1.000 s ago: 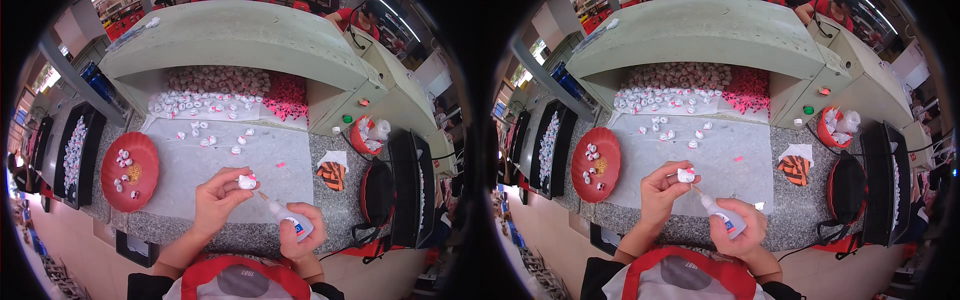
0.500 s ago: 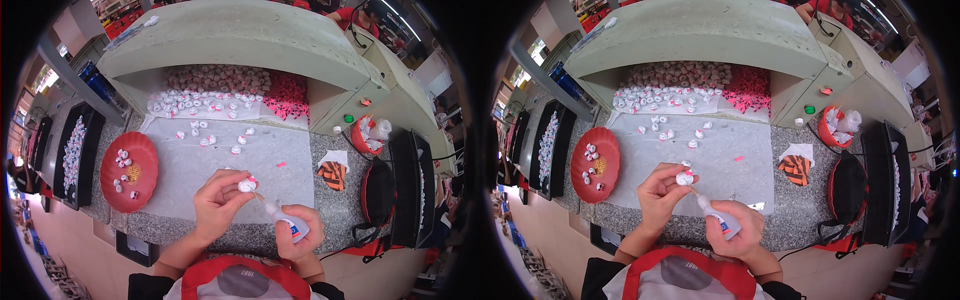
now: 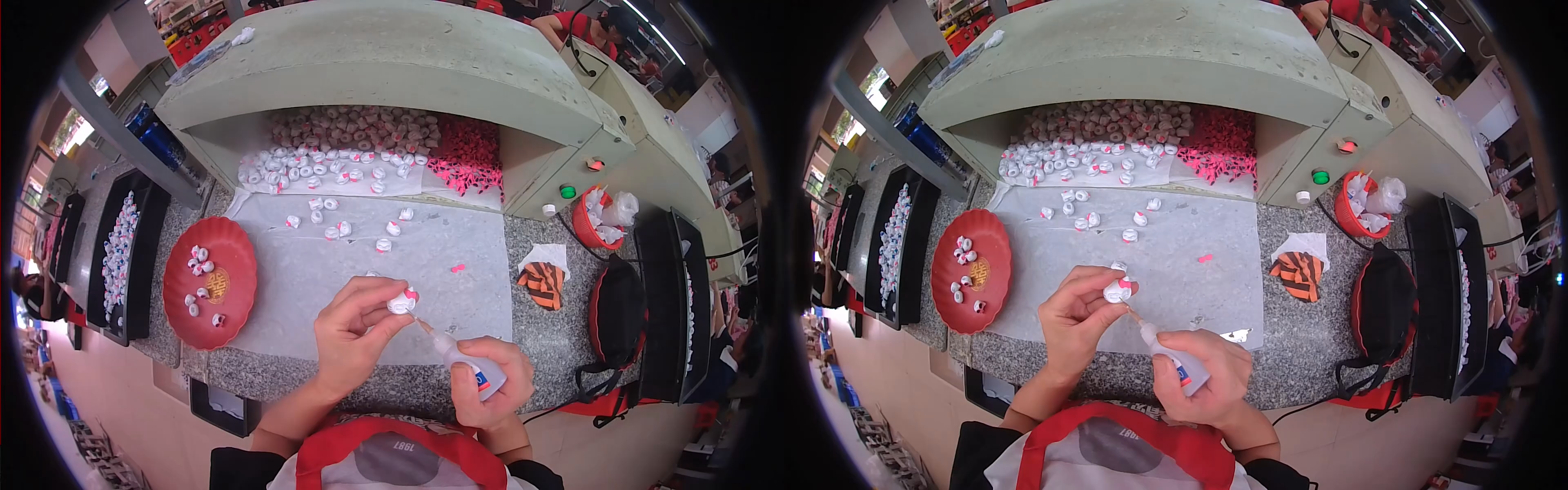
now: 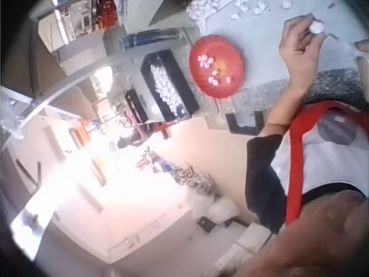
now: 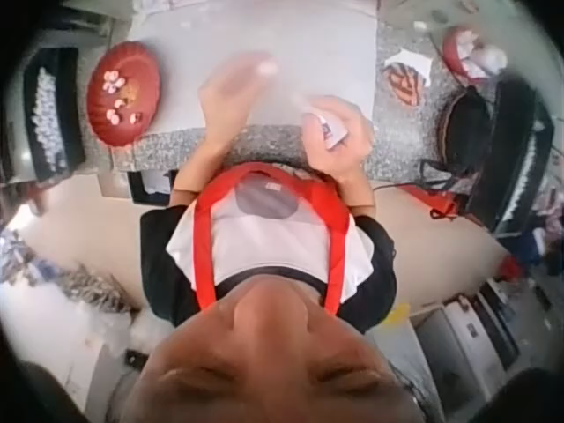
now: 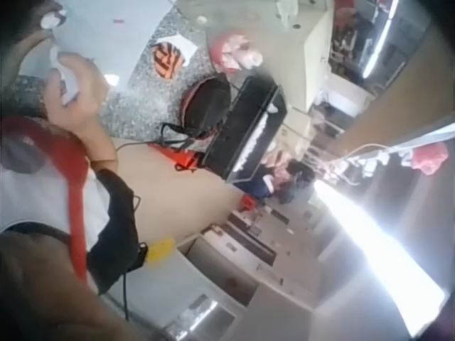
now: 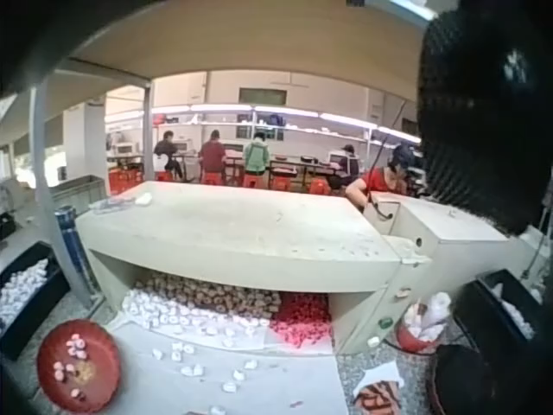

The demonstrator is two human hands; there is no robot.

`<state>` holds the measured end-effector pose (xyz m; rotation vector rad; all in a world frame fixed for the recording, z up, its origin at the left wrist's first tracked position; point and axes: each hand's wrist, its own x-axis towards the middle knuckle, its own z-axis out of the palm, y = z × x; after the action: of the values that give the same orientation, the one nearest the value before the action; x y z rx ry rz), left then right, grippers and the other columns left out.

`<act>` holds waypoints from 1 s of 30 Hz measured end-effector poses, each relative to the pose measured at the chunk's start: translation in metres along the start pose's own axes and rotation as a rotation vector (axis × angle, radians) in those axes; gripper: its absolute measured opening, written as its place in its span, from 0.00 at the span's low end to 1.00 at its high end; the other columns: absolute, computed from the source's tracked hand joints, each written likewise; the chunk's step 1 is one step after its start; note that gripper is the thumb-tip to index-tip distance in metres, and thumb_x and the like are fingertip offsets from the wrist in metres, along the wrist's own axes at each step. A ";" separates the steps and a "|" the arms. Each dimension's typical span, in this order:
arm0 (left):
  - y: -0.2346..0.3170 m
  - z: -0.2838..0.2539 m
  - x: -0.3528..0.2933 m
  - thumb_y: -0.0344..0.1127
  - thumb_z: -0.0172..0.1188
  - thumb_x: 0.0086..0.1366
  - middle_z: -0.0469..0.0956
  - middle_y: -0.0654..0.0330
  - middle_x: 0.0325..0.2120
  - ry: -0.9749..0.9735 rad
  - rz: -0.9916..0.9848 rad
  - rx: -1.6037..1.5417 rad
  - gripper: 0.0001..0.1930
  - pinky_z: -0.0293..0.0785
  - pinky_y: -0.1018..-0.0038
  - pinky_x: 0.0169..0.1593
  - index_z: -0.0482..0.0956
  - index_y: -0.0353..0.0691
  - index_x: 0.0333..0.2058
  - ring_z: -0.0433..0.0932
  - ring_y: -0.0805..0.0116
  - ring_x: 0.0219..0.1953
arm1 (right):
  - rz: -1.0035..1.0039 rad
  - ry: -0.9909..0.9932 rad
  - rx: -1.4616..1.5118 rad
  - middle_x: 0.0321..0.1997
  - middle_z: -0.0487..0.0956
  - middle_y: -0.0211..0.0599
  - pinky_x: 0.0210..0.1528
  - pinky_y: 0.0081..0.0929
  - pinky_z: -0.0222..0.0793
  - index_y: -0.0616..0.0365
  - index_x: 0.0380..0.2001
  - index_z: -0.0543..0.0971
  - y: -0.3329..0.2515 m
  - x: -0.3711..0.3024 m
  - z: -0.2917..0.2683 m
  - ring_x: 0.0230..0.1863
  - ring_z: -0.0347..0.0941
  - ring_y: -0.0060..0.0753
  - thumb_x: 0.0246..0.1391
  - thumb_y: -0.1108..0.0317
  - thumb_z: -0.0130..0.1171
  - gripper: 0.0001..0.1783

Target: Applying glue and attaching small pink bows to white toy figurine heads at a factory production line.

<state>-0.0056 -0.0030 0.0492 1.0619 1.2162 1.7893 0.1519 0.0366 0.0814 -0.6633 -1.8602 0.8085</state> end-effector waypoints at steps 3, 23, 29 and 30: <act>0.001 0.001 0.000 0.13 0.54 0.49 0.67 0.51 0.40 -0.001 -0.014 -0.028 0.16 0.74 0.71 0.43 0.70 0.26 0.39 0.73 0.57 0.43 | 0.005 0.012 -0.001 0.23 0.76 0.42 0.25 0.21 0.68 0.64 0.29 0.72 -0.001 0.000 0.000 0.21 0.73 0.28 0.36 0.76 0.53 0.10; 0.005 -0.001 0.002 0.14 0.54 0.48 0.72 0.48 0.39 -0.008 -0.223 -0.234 0.19 0.72 0.66 0.45 0.69 0.29 0.42 0.74 0.53 0.42 | -0.045 0.014 0.010 0.20 0.74 0.41 0.22 0.20 0.66 0.64 0.30 0.71 0.001 -0.001 -0.001 0.18 0.71 0.27 0.36 0.75 0.53 0.12; 0.006 -0.001 0.002 0.14 0.54 0.49 0.73 0.48 0.39 -0.005 -0.219 -0.242 0.19 0.72 0.67 0.46 0.69 0.30 0.42 0.74 0.53 0.42 | -0.021 0.041 -0.011 0.21 0.75 0.41 0.23 0.20 0.66 0.63 0.29 0.72 0.001 -0.002 -0.002 0.20 0.71 0.27 0.36 0.75 0.53 0.11; 0.006 -0.002 0.002 0.14 0.54 0.49 0.73 0.48 0.39 0.000 -0.219 -0.242 0.19 0.72 0.67 0.46 0.69 0.30 0.42 0.74 0.53 0.42 | -0.011 0.045 -0.018 0.22 0.75 0.41 0.23 0.20 0.66 0.63 0.29 0.72 0.001 -0.002 -0.002 0.20 0.72 0.27 0.36 0.75 0.53 0.11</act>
<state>-0.0084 -0.0041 0.0553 0.7611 1.0411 1.7135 0.1543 0.0359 0.0801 -0.6767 -1.8313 0.7647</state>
